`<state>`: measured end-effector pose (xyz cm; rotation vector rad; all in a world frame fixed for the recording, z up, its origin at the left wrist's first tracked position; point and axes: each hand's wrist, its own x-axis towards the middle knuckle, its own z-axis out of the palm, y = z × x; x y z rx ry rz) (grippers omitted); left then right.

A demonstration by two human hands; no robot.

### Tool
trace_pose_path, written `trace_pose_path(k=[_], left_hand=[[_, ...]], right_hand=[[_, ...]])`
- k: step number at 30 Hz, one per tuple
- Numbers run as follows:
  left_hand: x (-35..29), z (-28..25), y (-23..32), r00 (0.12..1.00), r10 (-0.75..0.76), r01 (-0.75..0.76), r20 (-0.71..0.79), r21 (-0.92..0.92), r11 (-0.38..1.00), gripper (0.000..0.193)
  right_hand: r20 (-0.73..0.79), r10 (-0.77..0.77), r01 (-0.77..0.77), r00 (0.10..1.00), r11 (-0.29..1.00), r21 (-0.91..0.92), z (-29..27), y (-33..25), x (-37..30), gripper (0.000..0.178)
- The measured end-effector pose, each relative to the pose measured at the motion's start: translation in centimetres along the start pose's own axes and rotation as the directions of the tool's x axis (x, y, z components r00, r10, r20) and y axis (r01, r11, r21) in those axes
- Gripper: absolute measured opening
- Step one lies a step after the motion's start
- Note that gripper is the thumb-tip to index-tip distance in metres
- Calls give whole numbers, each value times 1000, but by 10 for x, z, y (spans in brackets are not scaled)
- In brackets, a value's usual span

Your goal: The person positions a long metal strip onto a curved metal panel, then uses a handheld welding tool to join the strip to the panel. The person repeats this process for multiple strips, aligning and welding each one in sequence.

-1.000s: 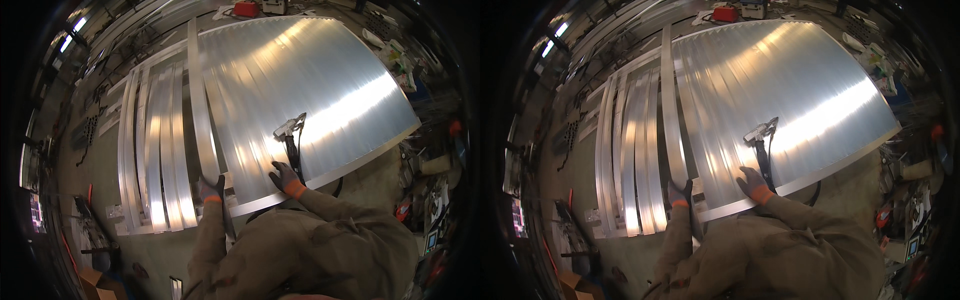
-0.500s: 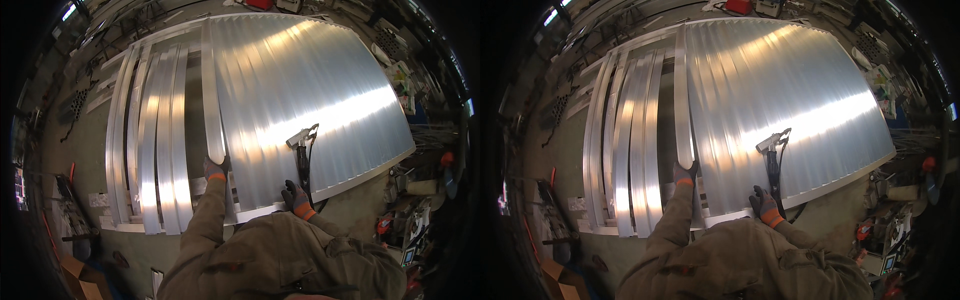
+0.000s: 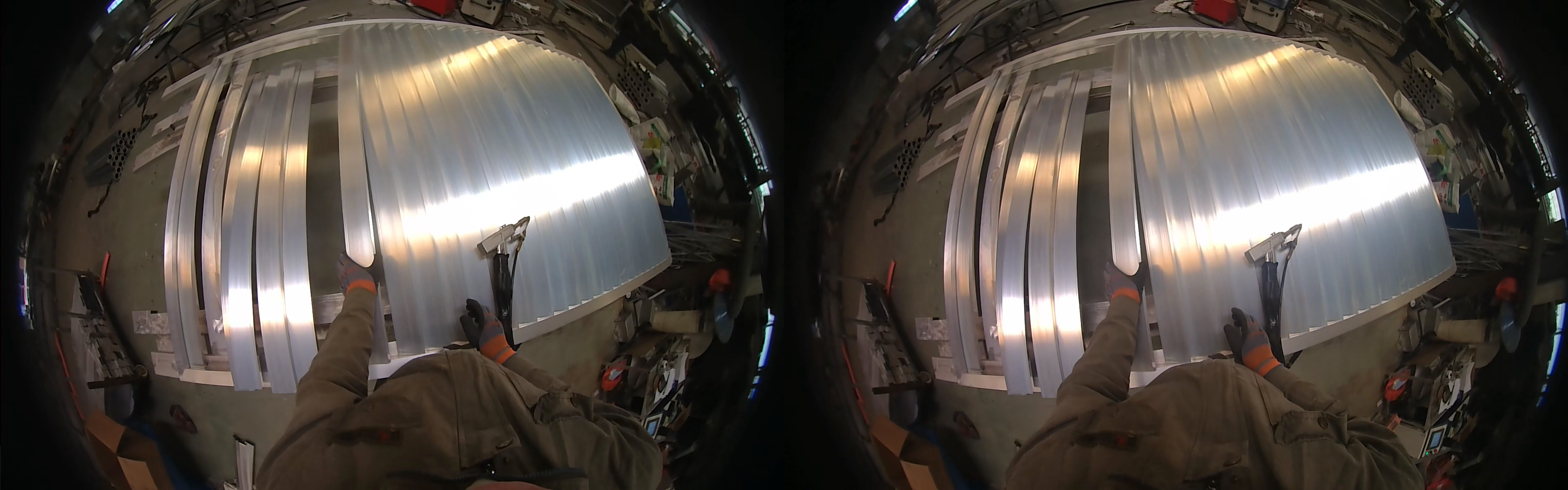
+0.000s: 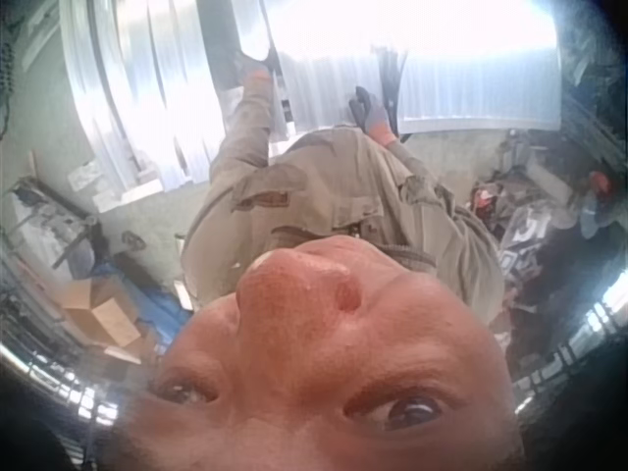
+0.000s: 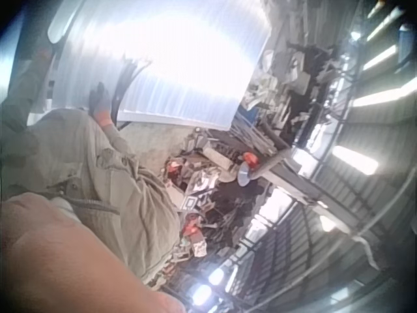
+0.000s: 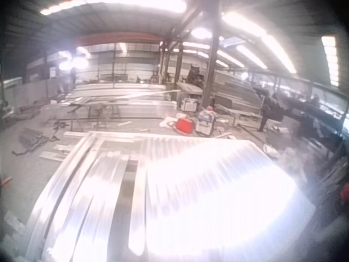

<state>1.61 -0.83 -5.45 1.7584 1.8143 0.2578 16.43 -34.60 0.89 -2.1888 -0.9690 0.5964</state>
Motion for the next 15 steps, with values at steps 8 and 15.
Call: trace_pose_path(k=[8,15], left_hand=[[1,3,-5,1000,21,-20,17,-93,995,52],[5,-4,-7,999,52,-48,10,-238,970,111]], right_hand=[[34,4,-4,999,1000,8,7,3,9,51],[45,-17,15,999,1000,26,11,7,12,52]])
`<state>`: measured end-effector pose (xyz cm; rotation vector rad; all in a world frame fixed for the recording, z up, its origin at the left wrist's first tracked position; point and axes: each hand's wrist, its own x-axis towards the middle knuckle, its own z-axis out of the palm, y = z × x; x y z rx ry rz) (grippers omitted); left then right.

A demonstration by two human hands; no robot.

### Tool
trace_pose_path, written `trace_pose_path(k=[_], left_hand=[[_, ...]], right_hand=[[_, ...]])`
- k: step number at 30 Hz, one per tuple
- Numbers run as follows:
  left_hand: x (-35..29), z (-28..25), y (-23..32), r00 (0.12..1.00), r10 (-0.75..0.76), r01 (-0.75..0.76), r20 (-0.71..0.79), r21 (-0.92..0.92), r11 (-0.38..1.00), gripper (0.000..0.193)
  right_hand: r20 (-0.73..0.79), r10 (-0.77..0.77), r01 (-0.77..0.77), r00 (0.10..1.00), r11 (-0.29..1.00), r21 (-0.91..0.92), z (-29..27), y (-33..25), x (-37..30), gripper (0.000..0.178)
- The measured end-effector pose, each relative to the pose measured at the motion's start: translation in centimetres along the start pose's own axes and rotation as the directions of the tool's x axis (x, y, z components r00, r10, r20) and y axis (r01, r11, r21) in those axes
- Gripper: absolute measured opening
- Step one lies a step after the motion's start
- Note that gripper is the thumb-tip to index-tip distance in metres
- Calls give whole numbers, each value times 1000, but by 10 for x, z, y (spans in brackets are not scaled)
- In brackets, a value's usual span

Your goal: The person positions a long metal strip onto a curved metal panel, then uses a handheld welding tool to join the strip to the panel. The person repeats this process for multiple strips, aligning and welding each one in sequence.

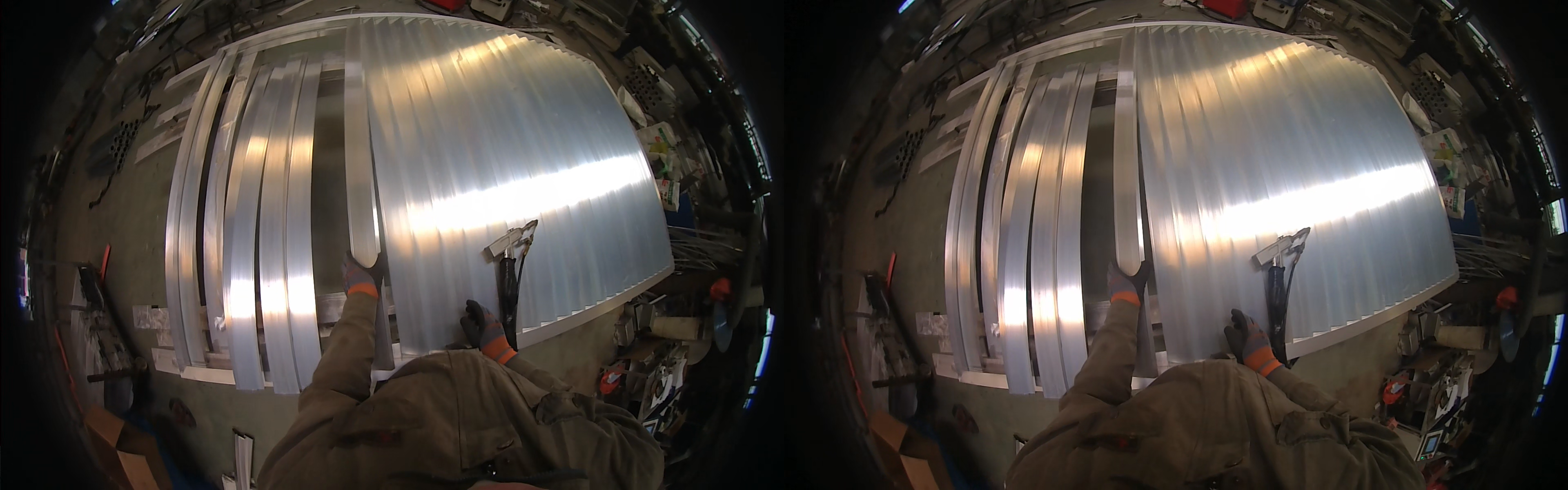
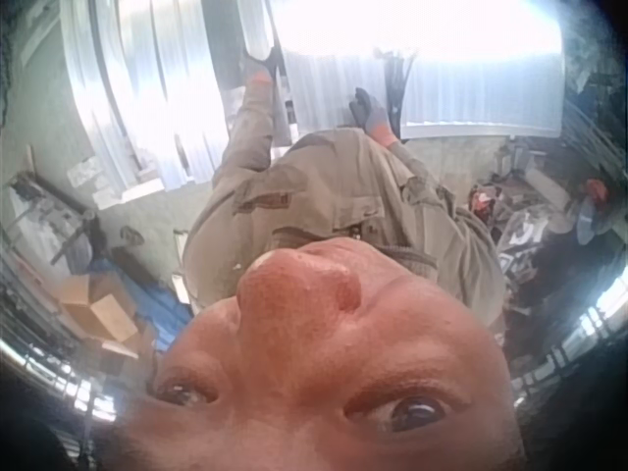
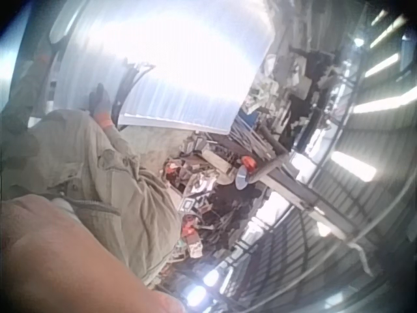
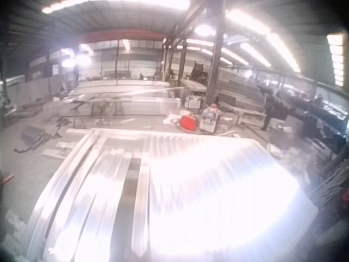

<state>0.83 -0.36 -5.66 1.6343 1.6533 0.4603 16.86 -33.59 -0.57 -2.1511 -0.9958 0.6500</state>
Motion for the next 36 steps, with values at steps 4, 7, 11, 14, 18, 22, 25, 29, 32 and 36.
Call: trace_pose_path(k=[4,7,11,14,18,22,25,29,32,36], left_hand=[[-4,-1,-1,999,13,-11,-34,47,999,107],[-13,-2,5,999,23,-21,-45,38,999,106],[-12,-7,17,1000,-15,15,16,-3,1000,105],[-10,-8,19,998,-62,61,22,28,998,98],[-11,-3,13,997,-72,73,-23,82,994,79],[-2,9,2,997,-82,82,-10,108,991,65],[9,19,-12,996,-94,94,-7,194,976,60],[14,29,-26,997,-69,74,-35,175,982,57],[13,29,-25,997,-82,81,-3,178,981,57],[12,17,-15,994,-100,93,42,155,984,69]], right_hand=[[3,0,0,1000,998,-66,0,-7,3,51],[1,-10,10,1000,999,-44,0,-12,5,51],[15,-5,6,1000,998,-58,0,-11,6,52],[20,0,1,1000,998,-69,2,-4,7,52],[17,11,-10,1000,998,-59,5,4,7,52],[34,16,-14,999,999,-50,4,3,4,52],[57,25,-22,998,998,-52,2,0,2,52],[49,15,-11,999,998,-68,0,2,0,53],[50,43,-40,998,998,-55,3,7,0,53],[48,46,-44,998,999,-31,8,12,-1,54]])
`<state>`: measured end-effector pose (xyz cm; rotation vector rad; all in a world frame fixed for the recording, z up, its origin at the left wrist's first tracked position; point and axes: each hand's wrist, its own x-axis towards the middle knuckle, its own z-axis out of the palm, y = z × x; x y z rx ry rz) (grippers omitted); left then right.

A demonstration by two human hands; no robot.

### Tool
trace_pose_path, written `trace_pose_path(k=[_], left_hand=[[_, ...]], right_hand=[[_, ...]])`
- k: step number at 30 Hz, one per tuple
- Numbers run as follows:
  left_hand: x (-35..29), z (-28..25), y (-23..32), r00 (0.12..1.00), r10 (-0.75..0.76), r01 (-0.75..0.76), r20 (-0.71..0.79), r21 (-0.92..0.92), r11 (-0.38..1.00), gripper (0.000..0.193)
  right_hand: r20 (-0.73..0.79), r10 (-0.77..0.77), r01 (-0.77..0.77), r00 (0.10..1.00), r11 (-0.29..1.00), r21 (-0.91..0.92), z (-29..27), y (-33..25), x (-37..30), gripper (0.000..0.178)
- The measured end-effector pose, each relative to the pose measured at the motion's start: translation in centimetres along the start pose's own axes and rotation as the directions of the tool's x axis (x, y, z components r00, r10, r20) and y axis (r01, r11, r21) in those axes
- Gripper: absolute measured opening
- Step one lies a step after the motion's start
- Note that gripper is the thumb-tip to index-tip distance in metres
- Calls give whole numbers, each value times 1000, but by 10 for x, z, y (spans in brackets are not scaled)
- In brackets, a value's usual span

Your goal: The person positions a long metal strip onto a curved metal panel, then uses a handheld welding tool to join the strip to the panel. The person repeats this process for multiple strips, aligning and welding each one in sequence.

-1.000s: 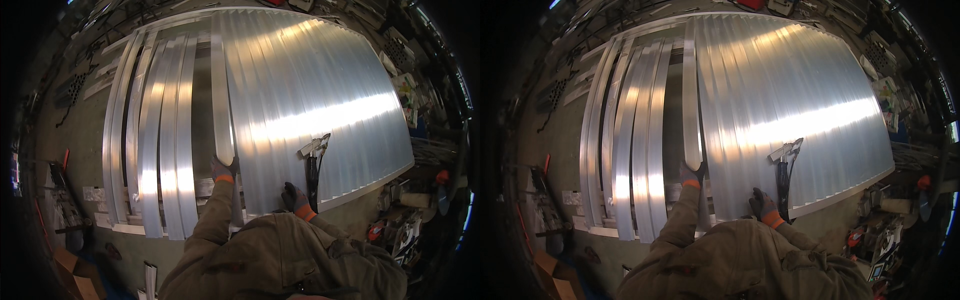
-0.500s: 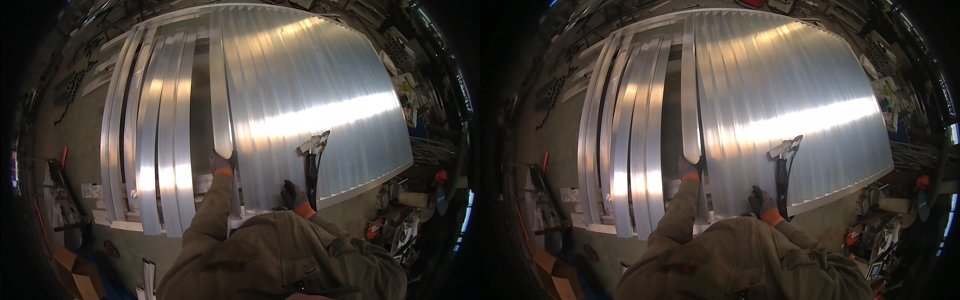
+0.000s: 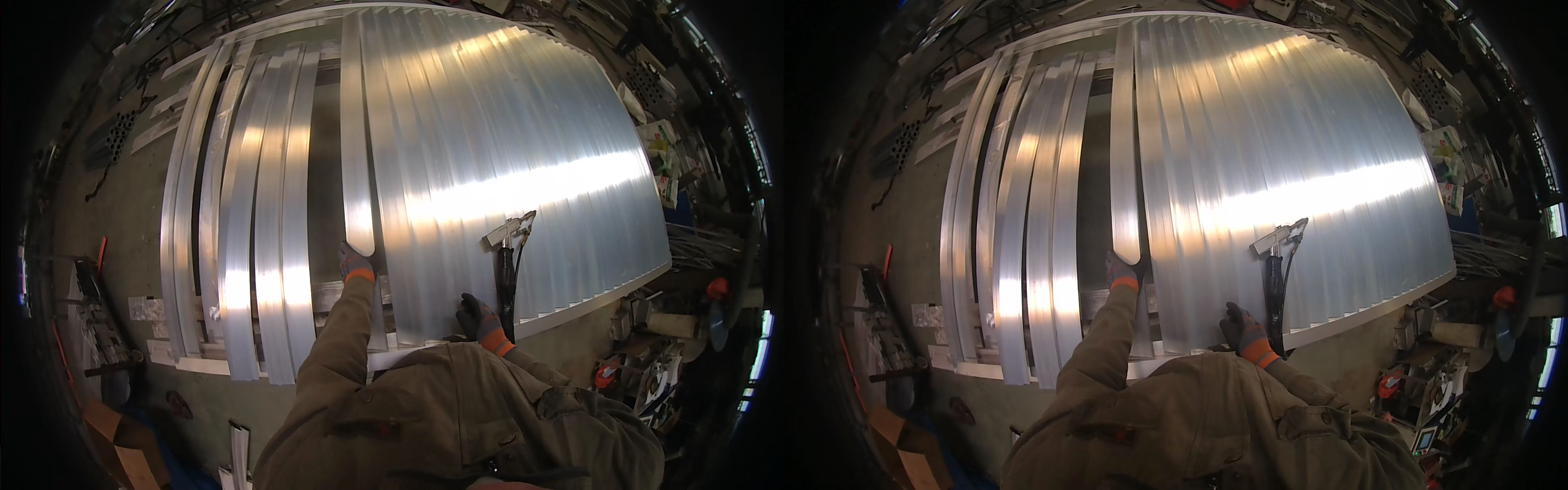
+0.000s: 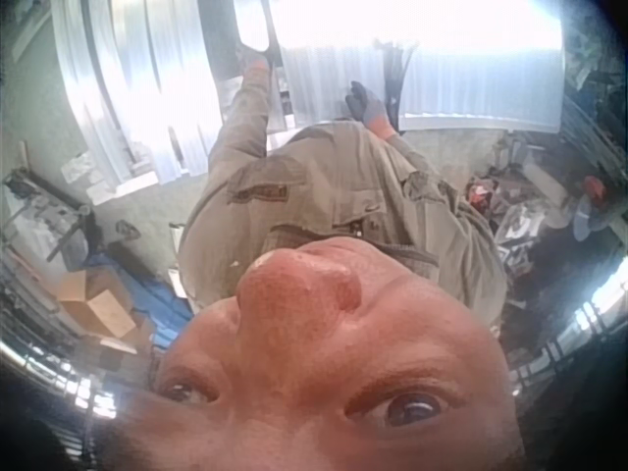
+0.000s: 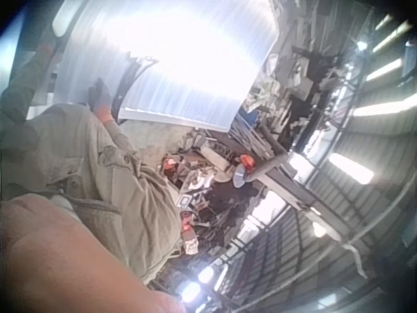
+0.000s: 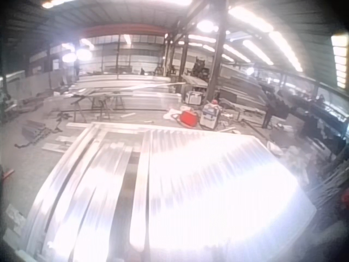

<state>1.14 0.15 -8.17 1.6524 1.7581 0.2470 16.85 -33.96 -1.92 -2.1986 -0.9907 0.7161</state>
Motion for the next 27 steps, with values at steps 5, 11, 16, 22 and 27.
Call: trace_pose_path(k=[5,11,16,22,27], left_hand=[[1,-28,7,986,71,-27,153,-271,962,110],[-25,-67,13,985,169,-160,40,-171,972,102],[-89,-76,16,954,301,-299,0,-109,948,98],[-195,-55,11,902,428,-423,56,-80,902,96],[-280,-20,11,799,575,-573,173,-68,817,86]], right_hand=[[18,12,-11,1000,997,-81,-4,1,-12,57],[30,-1,3,1000,998,-60,-5,5,-41,57],[68,12,-16,998,998,65,-7,16,-59,54],[-110,-50,56,993,997,58,-20,50,-105,52],[-270,-56,123,961,964,237,-25,112,-148,46]])
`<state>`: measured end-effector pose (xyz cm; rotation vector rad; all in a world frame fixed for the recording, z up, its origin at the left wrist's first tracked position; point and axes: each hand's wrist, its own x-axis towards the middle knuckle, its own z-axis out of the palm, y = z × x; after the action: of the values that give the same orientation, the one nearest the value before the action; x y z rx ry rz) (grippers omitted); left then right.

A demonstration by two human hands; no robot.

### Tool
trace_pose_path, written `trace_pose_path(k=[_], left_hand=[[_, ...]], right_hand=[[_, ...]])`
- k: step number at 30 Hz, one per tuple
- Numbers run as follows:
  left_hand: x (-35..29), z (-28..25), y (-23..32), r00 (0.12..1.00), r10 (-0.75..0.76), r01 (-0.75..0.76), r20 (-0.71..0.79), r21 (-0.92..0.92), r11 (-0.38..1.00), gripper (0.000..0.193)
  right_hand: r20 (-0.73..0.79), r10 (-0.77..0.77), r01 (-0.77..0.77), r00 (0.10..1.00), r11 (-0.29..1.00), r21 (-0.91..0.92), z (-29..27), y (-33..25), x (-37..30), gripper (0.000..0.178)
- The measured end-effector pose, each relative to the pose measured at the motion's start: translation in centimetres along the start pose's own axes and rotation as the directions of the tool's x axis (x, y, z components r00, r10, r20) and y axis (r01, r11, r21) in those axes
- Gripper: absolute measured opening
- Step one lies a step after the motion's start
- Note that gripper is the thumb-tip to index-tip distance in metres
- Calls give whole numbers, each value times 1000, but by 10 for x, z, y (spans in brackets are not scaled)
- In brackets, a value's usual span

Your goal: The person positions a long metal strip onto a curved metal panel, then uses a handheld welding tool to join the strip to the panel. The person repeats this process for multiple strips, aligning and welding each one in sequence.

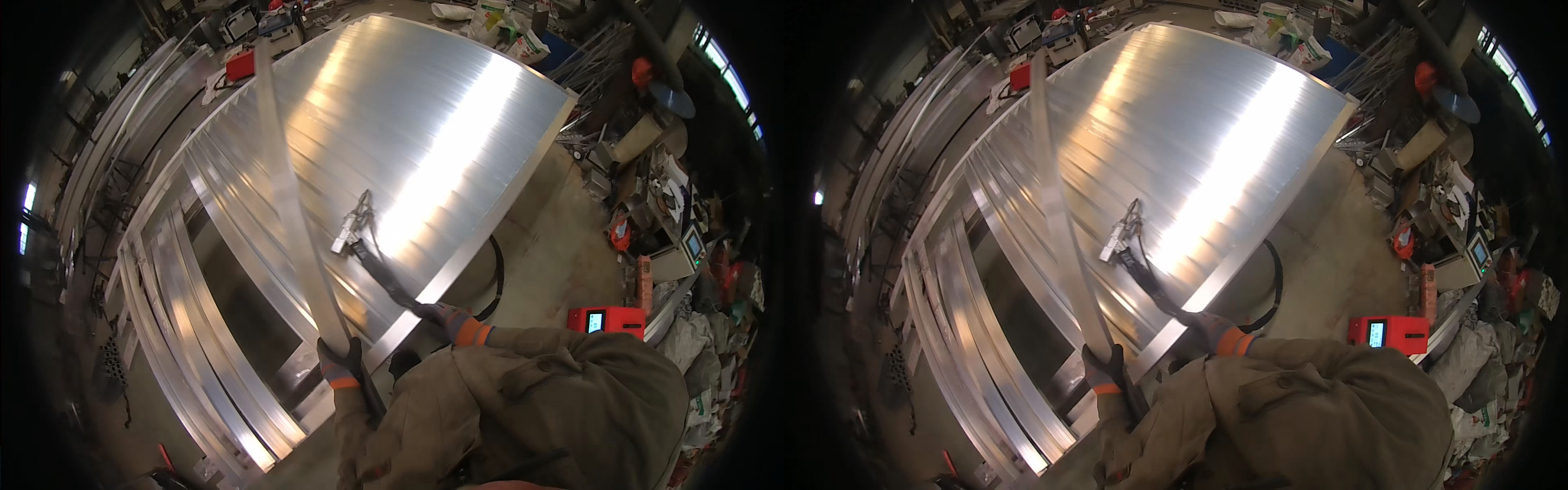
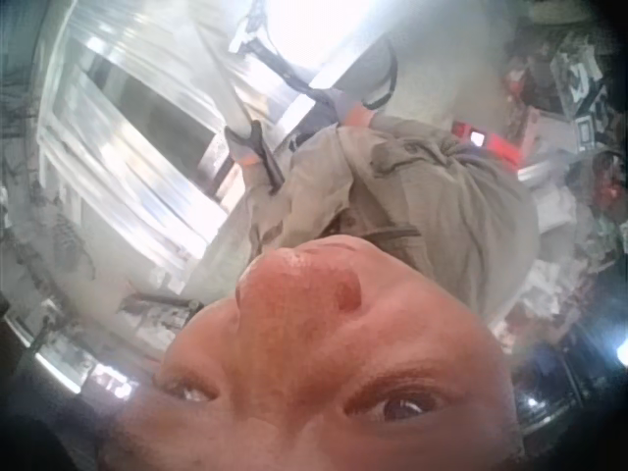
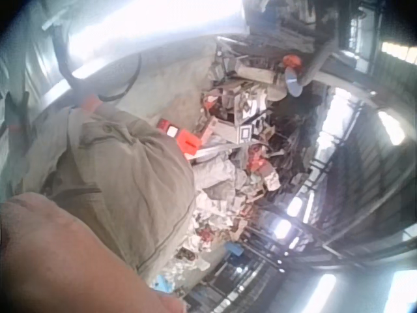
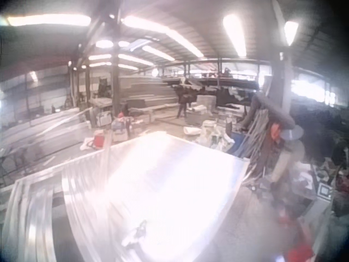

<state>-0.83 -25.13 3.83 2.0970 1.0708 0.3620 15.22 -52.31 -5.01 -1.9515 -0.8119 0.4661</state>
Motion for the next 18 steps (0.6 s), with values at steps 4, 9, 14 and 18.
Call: trace_pose_path(k=[4,9,14,18], left_hand=[[-41,48,57,997,58,-56,49,-27,998,82],[-72,128,136,980,182,-187,75,64,980,87],[-67,214,223,964,141,-165,227,94,982,92],[-72,294,297,988,79,-122,136,354,927,108]], right_hand=[[-94,112,-122,989,985,-119,-68,46,-50,49],[-281,290,-291,915,956,41,-175,92,-130,48],[-439,369,-335,819,929,155,-265,147,-214,49],[-525,568,-433,634,823,367,-290,212,-264,52]])
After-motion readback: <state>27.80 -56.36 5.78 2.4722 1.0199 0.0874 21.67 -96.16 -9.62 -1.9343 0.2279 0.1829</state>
